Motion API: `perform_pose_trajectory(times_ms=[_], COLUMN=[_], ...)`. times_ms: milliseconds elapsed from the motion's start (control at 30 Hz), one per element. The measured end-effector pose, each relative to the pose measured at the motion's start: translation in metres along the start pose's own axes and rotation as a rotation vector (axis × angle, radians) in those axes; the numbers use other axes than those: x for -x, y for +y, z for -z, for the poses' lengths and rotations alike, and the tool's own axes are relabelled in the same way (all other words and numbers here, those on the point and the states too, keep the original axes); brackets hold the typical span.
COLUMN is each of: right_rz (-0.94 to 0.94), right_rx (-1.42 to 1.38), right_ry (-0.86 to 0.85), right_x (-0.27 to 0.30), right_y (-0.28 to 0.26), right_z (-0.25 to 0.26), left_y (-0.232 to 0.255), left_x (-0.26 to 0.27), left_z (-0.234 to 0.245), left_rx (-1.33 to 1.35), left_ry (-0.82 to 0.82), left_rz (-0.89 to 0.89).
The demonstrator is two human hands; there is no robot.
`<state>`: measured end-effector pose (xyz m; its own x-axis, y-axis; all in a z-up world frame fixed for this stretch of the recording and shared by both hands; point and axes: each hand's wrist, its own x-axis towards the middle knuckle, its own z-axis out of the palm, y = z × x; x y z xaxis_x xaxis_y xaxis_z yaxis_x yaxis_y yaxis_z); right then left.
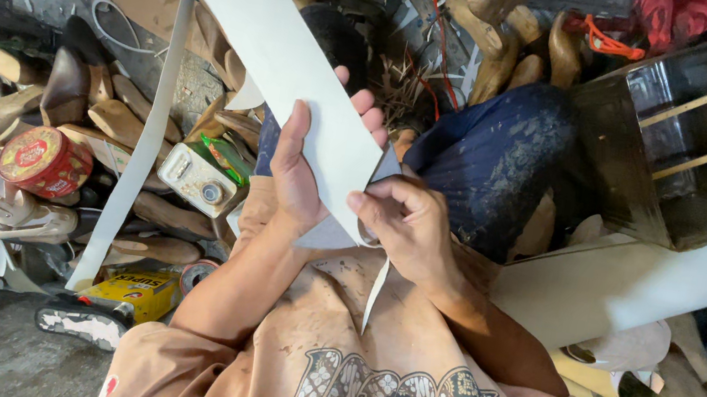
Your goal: The person cuts a white strip of material into a specific pattern using large scissors, then aligns the piece with a template to check the shape.
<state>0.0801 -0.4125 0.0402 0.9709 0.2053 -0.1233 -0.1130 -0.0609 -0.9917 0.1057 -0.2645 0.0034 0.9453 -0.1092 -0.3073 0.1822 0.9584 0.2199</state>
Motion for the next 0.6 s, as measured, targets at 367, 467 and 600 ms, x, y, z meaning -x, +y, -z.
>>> perform_pose_trajectory(times_ms=[367,467,600], right_rz=[0.097,0.116,0.19], right_rx=[0.101,0.072,0.127], right_ry=[-0.033,-0.044,-0.028], right_x=[-0.002,-0.006,-0.008], right_y=[-0.007,-0.012,-0.022], right_z=[0.019,0.016,0.013], left_y=[-0.005,0.001,-0.001], left_x=[0.011,0.017,0.025], left_z=[0.02,0.017,0.004], left_rx=[-0.324,-0.251,-0.226], left_ry=[0.492,0.517,0.563], left_rz=[0.006,0.05,0.056])
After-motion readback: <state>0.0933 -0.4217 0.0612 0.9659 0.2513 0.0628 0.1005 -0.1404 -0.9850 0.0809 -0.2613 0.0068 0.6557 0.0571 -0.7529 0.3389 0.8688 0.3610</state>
